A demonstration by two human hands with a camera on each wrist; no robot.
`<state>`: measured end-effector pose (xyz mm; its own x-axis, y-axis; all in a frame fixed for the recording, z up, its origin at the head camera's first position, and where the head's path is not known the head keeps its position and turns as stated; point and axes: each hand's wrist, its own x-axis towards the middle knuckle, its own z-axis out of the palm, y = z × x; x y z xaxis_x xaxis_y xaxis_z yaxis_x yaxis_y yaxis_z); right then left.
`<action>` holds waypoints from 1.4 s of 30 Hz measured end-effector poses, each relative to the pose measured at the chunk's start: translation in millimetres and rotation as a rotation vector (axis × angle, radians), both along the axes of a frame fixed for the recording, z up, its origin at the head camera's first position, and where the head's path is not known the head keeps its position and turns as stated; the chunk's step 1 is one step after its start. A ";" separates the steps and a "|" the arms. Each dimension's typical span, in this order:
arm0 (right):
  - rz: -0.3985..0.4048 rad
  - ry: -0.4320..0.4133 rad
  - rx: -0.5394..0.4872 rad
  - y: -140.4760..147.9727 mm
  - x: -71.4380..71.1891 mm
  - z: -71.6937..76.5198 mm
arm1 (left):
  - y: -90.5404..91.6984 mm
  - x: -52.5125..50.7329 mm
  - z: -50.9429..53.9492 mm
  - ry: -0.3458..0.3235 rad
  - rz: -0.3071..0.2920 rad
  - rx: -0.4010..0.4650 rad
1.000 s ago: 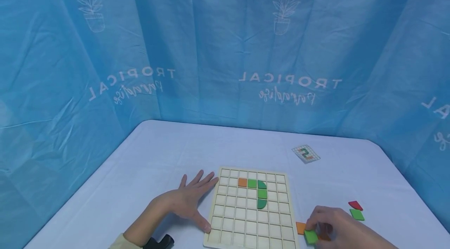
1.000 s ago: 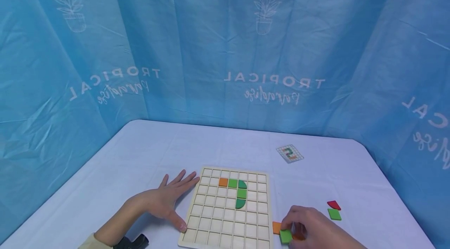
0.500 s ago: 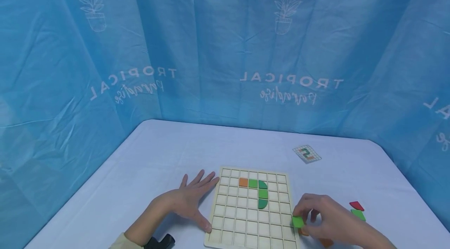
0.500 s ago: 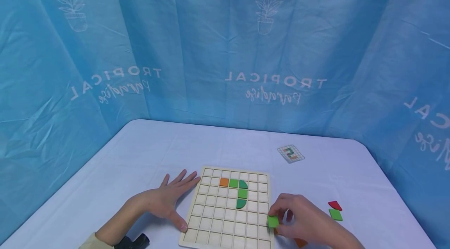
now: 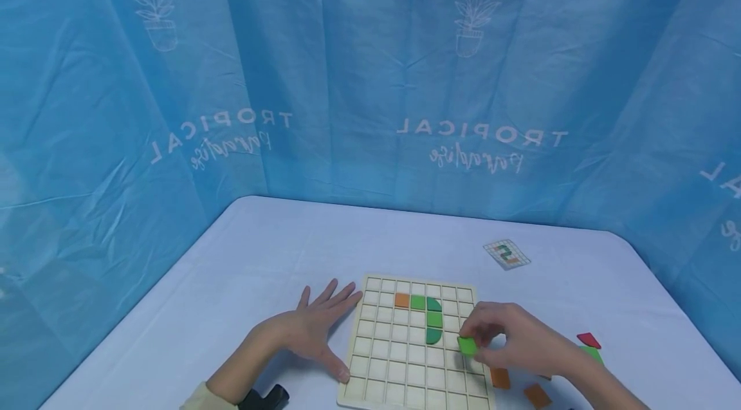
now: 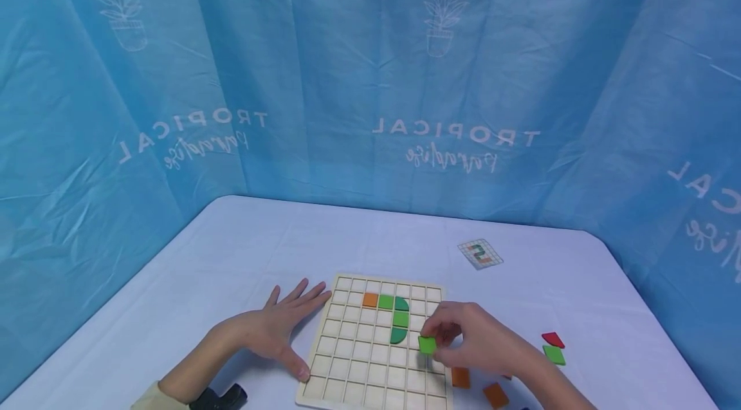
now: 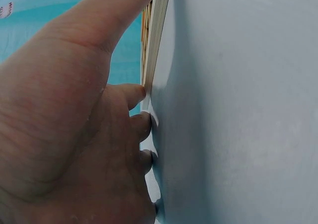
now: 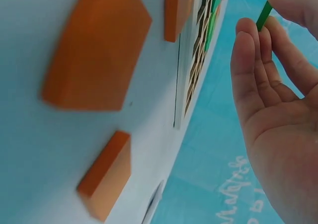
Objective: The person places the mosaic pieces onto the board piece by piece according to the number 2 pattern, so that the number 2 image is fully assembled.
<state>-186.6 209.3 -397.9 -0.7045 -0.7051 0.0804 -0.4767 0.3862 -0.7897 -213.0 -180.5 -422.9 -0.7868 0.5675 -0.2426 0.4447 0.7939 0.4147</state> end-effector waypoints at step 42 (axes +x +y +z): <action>0.067 -0.059 0.116 -60.7 -34.9 -16.9 | 1.5 -0.8 -1.2 -0.008 0.023 -0.029</action>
